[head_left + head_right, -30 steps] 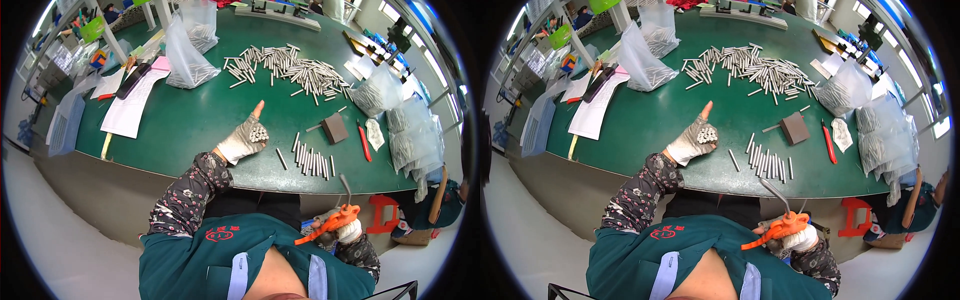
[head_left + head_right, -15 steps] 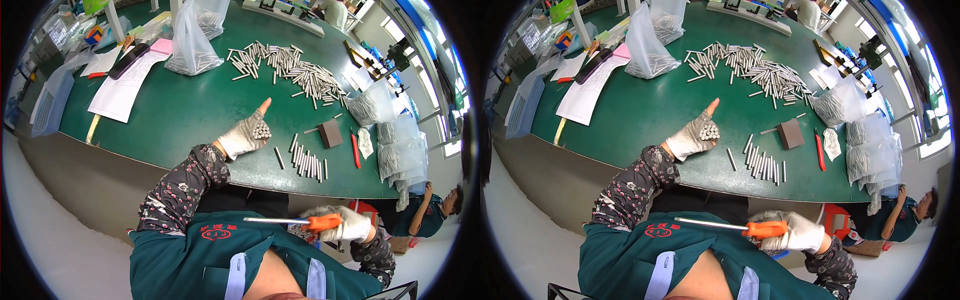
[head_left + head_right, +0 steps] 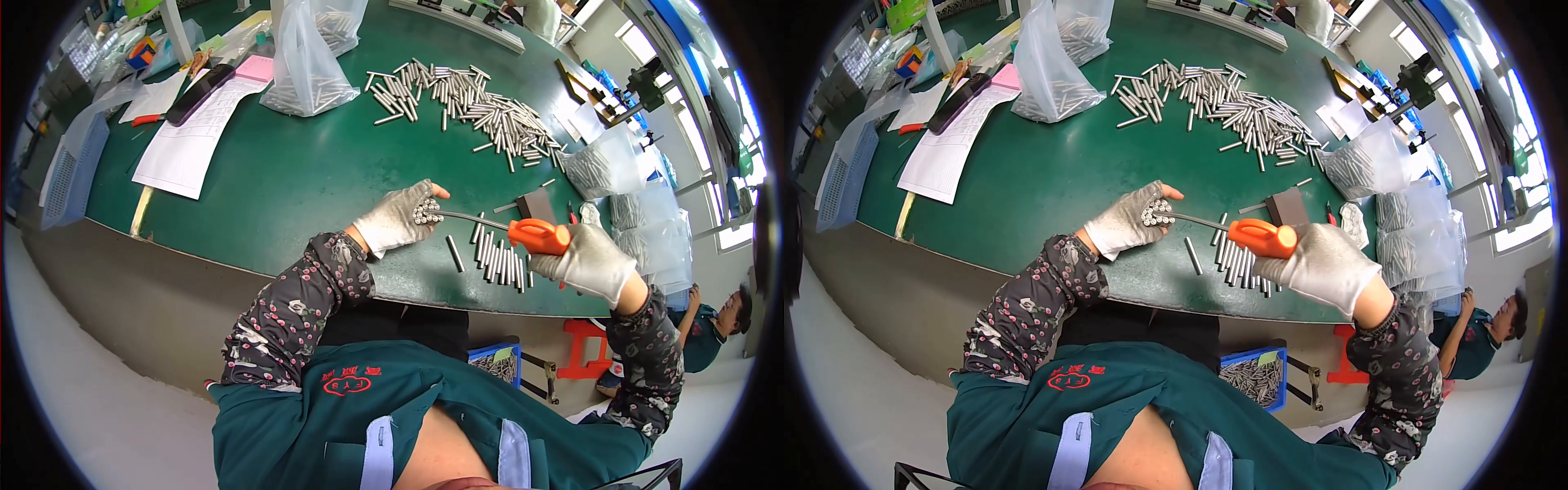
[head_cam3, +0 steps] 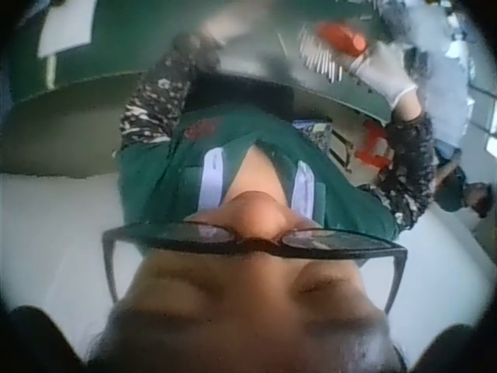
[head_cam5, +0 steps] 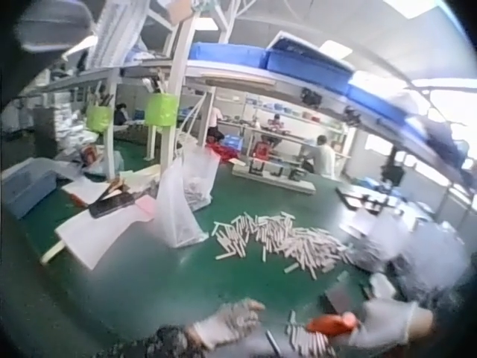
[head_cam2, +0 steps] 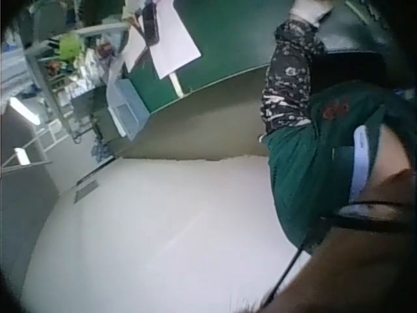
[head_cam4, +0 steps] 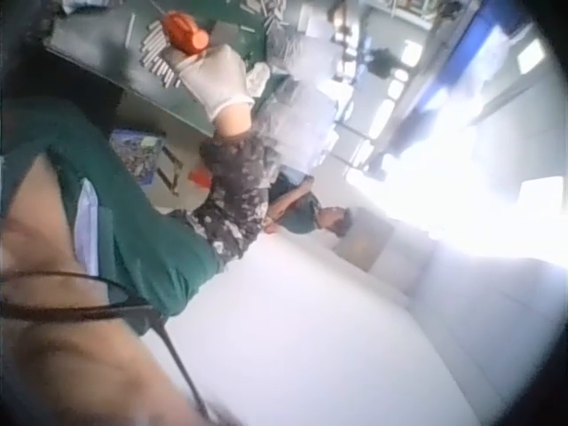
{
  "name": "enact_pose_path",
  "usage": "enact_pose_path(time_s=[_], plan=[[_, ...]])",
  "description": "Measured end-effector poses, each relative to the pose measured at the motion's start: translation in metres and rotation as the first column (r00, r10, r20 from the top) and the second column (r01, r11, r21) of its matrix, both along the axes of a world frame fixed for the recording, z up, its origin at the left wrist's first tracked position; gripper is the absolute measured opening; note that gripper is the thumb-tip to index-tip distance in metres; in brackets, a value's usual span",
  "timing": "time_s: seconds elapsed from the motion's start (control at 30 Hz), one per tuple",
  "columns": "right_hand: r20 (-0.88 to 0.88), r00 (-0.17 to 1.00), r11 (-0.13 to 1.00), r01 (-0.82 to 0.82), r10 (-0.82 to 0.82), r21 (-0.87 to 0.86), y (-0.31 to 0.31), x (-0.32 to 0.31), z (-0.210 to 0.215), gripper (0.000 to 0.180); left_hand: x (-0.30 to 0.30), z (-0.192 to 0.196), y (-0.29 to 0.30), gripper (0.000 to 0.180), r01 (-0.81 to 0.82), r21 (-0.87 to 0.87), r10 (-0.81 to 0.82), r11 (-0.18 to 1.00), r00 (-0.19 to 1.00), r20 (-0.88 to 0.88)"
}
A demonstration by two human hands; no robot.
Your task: Sorting, cleaning with a compressed air blow gun, and bagging small metal pins at a factory workbench.
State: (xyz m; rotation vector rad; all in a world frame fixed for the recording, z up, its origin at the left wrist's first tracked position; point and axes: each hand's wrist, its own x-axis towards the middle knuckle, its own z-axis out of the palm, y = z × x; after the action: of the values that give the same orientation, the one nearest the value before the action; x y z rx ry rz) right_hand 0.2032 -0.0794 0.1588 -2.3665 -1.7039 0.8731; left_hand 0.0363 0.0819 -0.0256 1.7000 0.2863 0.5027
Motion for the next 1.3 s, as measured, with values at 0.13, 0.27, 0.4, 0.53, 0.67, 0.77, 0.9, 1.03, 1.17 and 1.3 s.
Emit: enact_pose_path(time_s=[0.13,0.27,0.4,0.53,0.67,0.77,0.9,1.03,1.17,1.3], plan=[[0.275,0.957,0.996,-0.074,0.087,-0.057,0.007,-0.009,0.005,0.043,-0.001,-0.003,0.000,0.036,-0.038,0.066,0.038,0.997,0.999,0.001],[0.335,0.942,0.994,0.019,0.019,-0.112,0.010,-0.017,0.016,0.044,-0.001,0.002,0.000,0.032,-0.043,0.053,0.046,0.998,0.998,-0.050],[0.377,0.922,0.995,-0.056,0.085,-0.087,0.008,-0.010,0.009,0.047,0.001,-0.006,0.001,0.031,-0.057,0.069,0.058,0.996,0.998,-0.012],[0.337,0.935,0.994,-0.097,0.107,-0.046,0.007,-0.005,0.003,0.047,0.000,-0.005,0.002,0.031,-0.069,0.107,0.068,0.992,0.998,0.014],[0.341,0.936,0.996,-0.061,0.082,-0.070,0.010,-0.011,0.003,0.047,0.001,-0.003,0.000,0.032,-0.051,0.045,0.053,0.998,0.998,-0.032],[0.369,0.927,0.996,-0.043,0.067,-0.072,0.017,-0.018,0.008,0.047,0.001,-0.003,0.000,0.034,-0.079,0.124,0.082,0.989,0.996,-0.023],[0.376,0.922,0.993,-0.060,0.093,-0.097,0.015,-0.018,0.005,0.047,0.000,-0.004,0.000,0.035,-0.076,0.085,0.079,0.993,0.996,-0.035],[0.376,0.923,0.994,-0.047,0.081,-0.099,0.012,-0.018,0.004,0.047,0.000,-0.002,-0.001,0.034,-0.067,0.009,0.068,0.998,0.997,-0.041],[0.306,0.950,0.996,-0.046,0.067,-0.074,0.009,-0.014,0.003,0.047,-0.001,0.000,0.000,0.034,-0.036,0.037,0.038,0.999,0.998,-0.052],[0.323,0.946,0.995,-0.005,0.038,-0.101,0.005,-0.013,0.004,0.048,-0.001,-0.001,-0.001,0.034,-0.047,0.005,0.048,0.999,0.998,-0.036]])
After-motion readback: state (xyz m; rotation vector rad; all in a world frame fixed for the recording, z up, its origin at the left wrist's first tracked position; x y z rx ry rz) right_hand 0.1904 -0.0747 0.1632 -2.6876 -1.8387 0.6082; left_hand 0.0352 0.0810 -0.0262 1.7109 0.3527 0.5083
